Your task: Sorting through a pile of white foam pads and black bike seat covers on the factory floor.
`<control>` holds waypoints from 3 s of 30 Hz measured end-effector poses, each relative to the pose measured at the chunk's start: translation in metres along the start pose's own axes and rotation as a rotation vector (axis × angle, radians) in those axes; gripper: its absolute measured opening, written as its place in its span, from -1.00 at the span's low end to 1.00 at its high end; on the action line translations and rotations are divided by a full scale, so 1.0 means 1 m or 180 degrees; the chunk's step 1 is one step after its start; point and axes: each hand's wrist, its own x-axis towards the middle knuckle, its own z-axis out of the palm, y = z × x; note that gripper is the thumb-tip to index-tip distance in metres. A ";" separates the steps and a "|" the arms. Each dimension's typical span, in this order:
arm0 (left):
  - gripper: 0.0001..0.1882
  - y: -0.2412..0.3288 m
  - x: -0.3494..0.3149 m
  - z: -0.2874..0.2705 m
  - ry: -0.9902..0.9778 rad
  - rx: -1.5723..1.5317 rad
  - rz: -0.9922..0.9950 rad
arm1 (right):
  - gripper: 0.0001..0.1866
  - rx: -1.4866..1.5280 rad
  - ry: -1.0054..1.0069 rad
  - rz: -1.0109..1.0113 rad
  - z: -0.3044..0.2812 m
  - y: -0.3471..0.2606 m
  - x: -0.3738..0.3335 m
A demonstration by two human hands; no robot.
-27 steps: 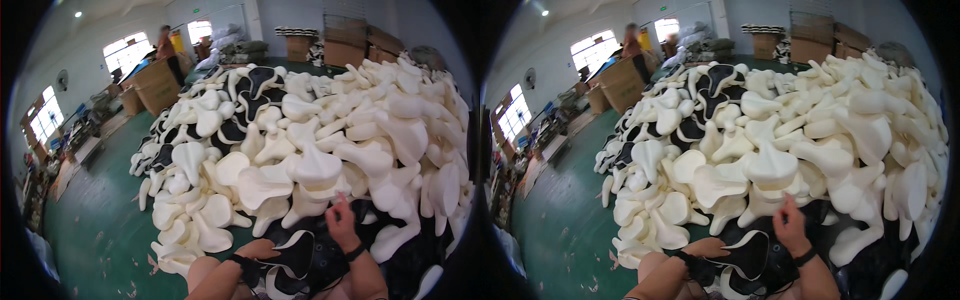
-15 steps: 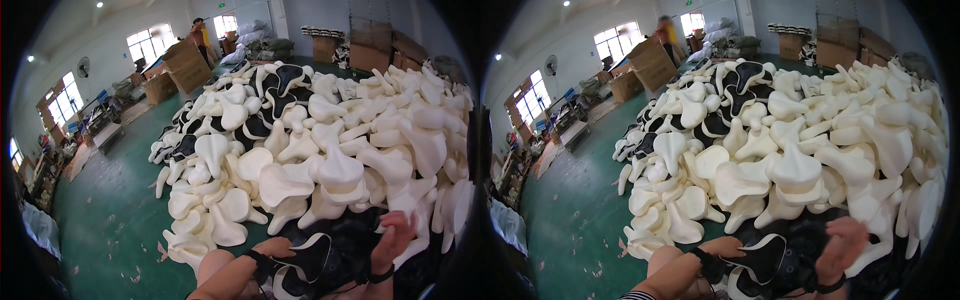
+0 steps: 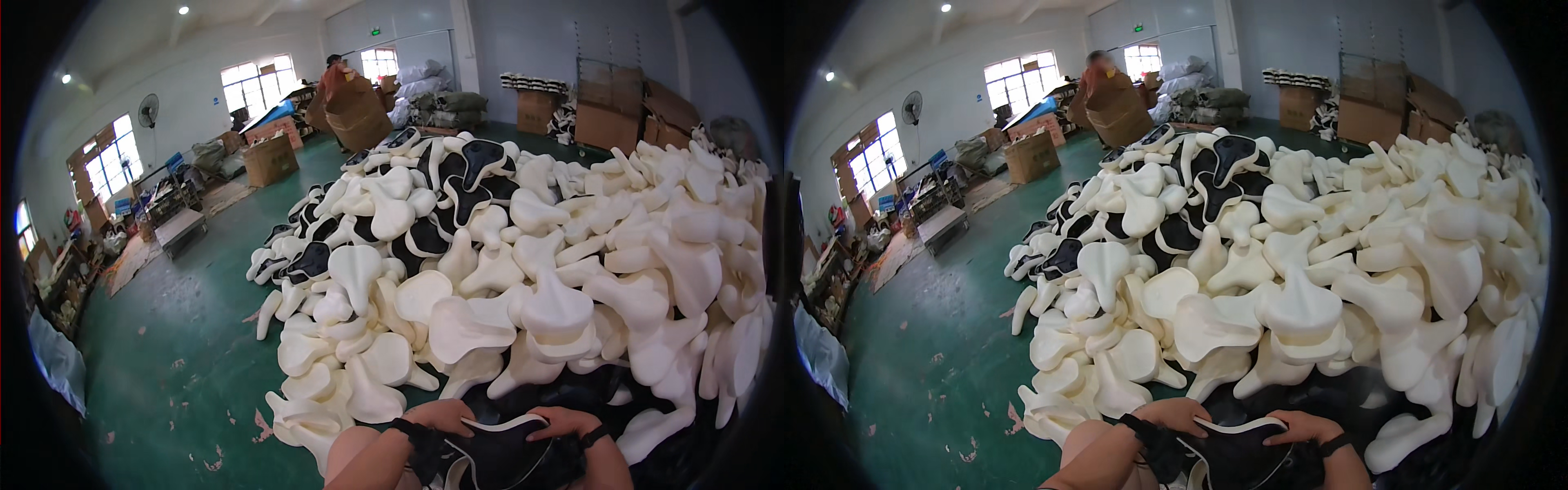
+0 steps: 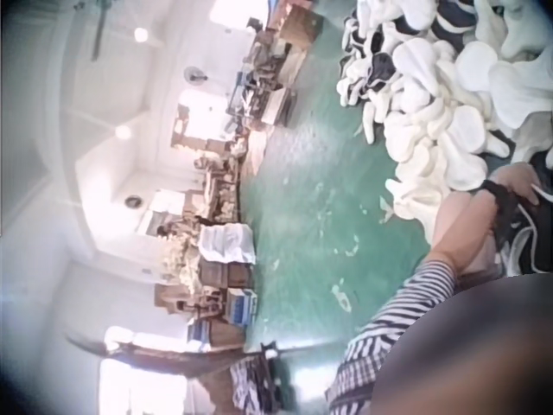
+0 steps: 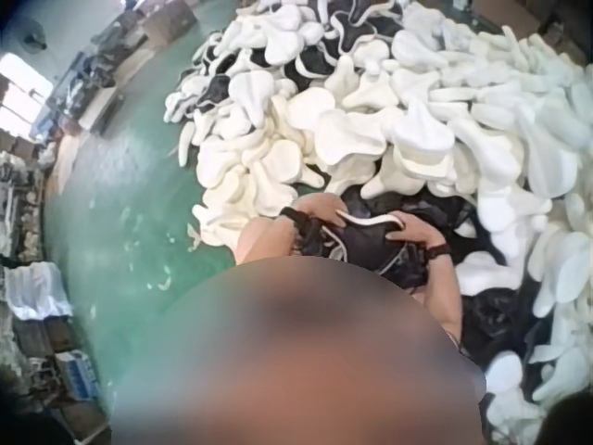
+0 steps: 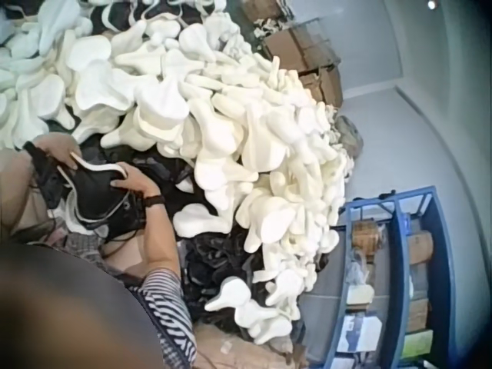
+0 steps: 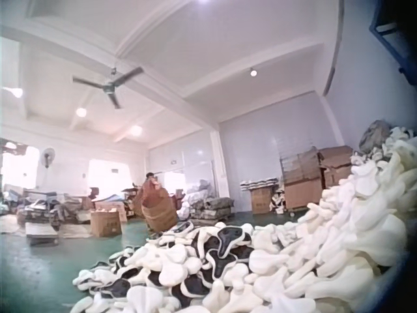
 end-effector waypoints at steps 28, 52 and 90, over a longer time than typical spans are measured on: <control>-0.83 -0.023 -0.016 -0.044 0.4023 -0.3362 0.0146 | -0.31 -0.0396 0.1013 -0.0107 0.197 0.080 0.217; -0.90 -0.009 -0.023 -0.051 0.3371 -0.3886 0.0240 | -0.52 -0.1522 -0.0588 0.0138 0.179 0.061 0.156; -0.45 0.064 0.045 0.024 0.1232 -0.5190 0.1558 | -0.53 0.2492 0.3864 -0.1381 0.070 -0.102 0.010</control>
